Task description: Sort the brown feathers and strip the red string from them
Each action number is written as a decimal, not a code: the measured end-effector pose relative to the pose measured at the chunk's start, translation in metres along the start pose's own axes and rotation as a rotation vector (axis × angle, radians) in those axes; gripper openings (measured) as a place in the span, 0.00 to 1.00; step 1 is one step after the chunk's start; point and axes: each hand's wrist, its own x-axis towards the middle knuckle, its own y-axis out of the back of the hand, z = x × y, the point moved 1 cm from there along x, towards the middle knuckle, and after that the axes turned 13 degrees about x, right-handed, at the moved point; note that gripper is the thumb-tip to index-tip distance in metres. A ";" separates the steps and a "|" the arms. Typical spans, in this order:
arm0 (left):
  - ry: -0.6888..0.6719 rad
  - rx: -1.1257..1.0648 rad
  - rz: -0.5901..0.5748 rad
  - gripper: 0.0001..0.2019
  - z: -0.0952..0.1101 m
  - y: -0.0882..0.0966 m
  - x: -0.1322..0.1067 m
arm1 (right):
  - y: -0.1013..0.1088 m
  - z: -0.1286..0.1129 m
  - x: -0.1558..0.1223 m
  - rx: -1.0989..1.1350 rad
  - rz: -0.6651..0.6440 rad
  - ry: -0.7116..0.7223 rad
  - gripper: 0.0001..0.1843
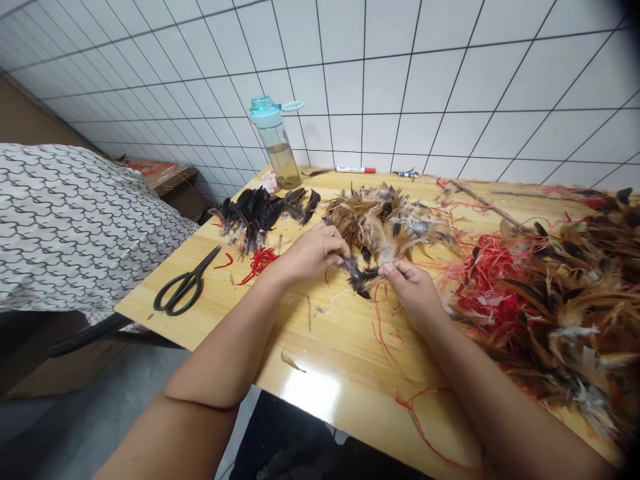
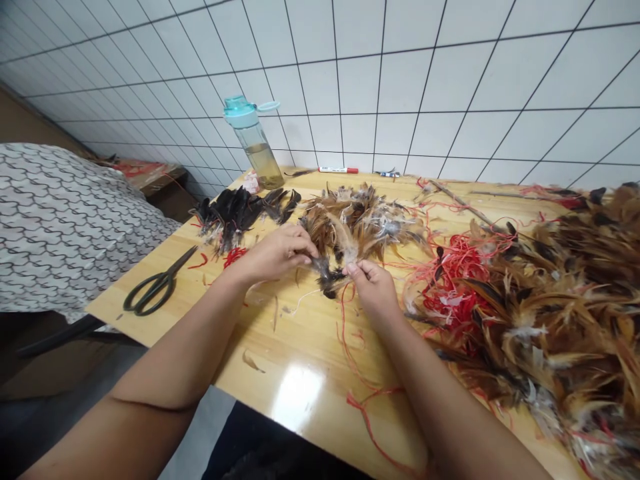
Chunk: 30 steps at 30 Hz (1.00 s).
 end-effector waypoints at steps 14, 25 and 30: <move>-0.088 0.130 0.104 0.08 0.014 -0.004 0.005 | -0.003 0.001 0.000 -0.109 0.006 0.044 0.15; -0.191 0.324 0.233 0.10 0.035 0.002 0.004 | -0.007 0.006 0.001 -0.253 -0.062 0.140 0.12; -0.215 0.362 0.214 0.10 0.039 -0.002 0.004 | -0.007 0.005 0.000 -0.260 -0.105 0.142 0.11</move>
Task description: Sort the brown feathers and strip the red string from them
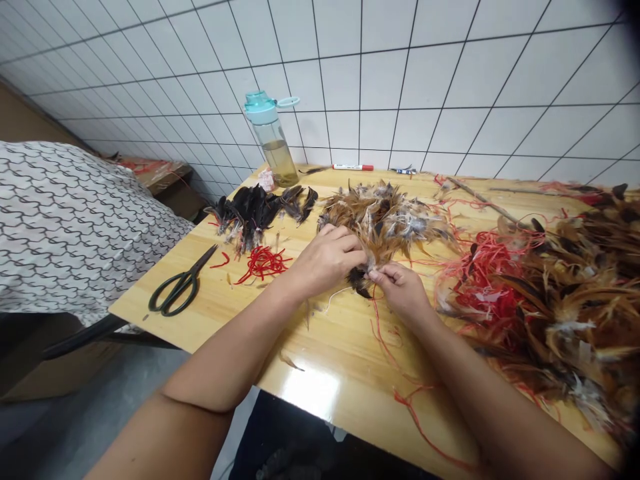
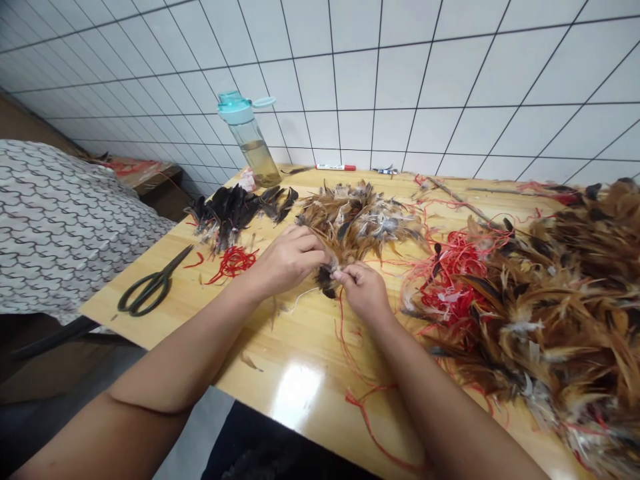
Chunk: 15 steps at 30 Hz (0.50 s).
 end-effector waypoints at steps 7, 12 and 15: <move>-0.011 0.018 0.029 0.11 0.011 0.002 0.005 | -0.001 -0.002 0.000 0.031 -0.012 -0.002 0.11; 0.219 -0.032 0.173 0.09 0.000 -0.005 0.002 | 0.002 -0.003 0.000 0.229 0.064 -0.073 0.11; 0.350 -0.007 0.232 0.10 -0.015 -0.014 -0.004 | 0.008 -0.005 0.002 0.471 0.169 -0.167 0.14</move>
